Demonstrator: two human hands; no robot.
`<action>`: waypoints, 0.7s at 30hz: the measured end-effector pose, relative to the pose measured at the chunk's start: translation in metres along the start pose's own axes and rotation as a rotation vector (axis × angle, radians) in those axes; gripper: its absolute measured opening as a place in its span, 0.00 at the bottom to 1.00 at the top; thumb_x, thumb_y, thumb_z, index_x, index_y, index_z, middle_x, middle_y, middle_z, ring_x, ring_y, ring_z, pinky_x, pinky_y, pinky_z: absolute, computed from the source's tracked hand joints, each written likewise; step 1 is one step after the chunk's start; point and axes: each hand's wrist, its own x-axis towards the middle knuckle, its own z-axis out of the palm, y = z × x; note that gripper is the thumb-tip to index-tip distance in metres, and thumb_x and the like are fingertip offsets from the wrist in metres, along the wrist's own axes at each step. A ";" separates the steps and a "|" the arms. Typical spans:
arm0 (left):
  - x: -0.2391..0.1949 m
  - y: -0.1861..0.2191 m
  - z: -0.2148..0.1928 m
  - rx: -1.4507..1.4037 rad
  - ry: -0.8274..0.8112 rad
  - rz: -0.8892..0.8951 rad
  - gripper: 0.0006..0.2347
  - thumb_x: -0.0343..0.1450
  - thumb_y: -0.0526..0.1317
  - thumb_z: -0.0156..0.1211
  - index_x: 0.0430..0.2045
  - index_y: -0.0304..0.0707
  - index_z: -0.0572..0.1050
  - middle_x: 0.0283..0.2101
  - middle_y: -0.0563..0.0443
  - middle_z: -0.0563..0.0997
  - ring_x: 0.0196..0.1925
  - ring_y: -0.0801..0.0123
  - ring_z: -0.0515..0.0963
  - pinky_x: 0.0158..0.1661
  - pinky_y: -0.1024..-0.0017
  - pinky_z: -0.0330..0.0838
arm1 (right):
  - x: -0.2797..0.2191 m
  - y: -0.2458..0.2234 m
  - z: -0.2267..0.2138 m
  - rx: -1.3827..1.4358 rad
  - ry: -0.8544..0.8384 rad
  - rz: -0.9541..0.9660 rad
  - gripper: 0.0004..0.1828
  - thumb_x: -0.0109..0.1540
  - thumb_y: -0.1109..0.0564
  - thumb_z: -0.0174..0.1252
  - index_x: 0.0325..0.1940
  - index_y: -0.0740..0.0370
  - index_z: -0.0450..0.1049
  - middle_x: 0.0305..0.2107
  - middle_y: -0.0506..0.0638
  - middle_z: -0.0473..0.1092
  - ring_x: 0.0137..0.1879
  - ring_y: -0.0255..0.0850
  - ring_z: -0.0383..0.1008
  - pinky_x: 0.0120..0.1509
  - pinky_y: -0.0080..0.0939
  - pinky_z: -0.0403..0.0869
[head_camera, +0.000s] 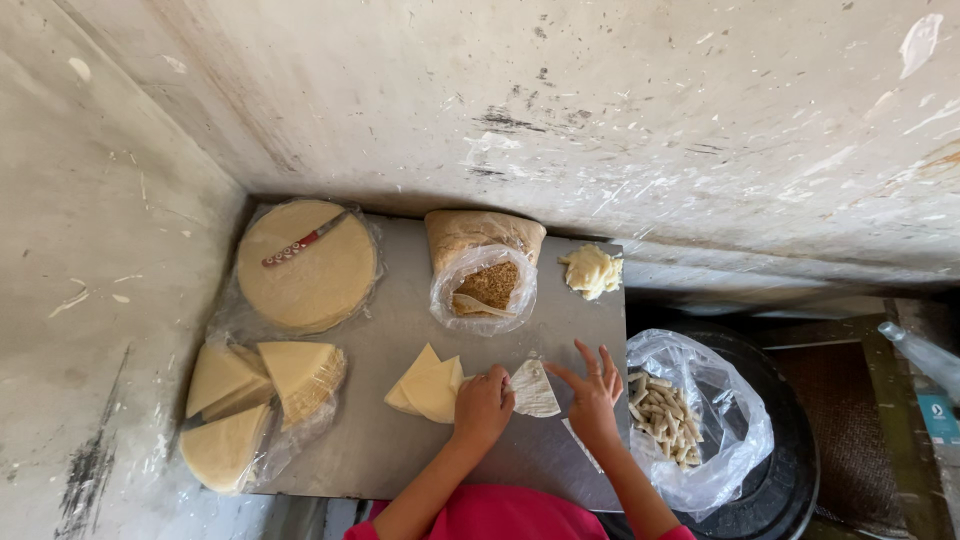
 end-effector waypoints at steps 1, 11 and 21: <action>-0.001 0.000 0.001 -0.006 0.006 0.009 0.10 0.65 0.36 0.65 0.34 0.39 0.70 0.26 0.48 0.78 0.35 0.52 0.79 0.41 0.53 0.69 | -0.005 -0.005 0.003 -0.091 0.006 -0.062 0.47 0.51 0.79 0.45 0.58 0.29 0.77 0.74 0.43 0.47 0.81 0.58 0.35 0.79 0.71 0.39; -0.001 0.001 -0.002 -0.038 -0.004 0.015 0.10 0.66 0.38 0.66 0.34 0.39 0.70 0.26 0.48 0.78 0.35 0.52 0.79 0.40 0.54 0.68 | -0.020 -0.003 -0.024 -0.187 0.109 -0.048 0.32 0.53 0.73 0.51 0.57 0.45 0.72 0.65 0.50 0.61 0.77 0.52 0.51 0.78 0.73 0.47; -0.005 0.002 -0.002 0.015 0.004 0.069 0.14 0.65 0.36 0.66 0.39 0.38 0.68 0.27 0.46 0.78 0.36 0.49 0.78 0.40 0.52 0.67 | 0.072 -0.095 -0.010 0.663 0.333 -0.029 0.24 0.63 0.61 0.64 0.62 0.63 0.68 0.44 0.57 0.77 0.44 0.44 0.81 0.45 0.42 0.80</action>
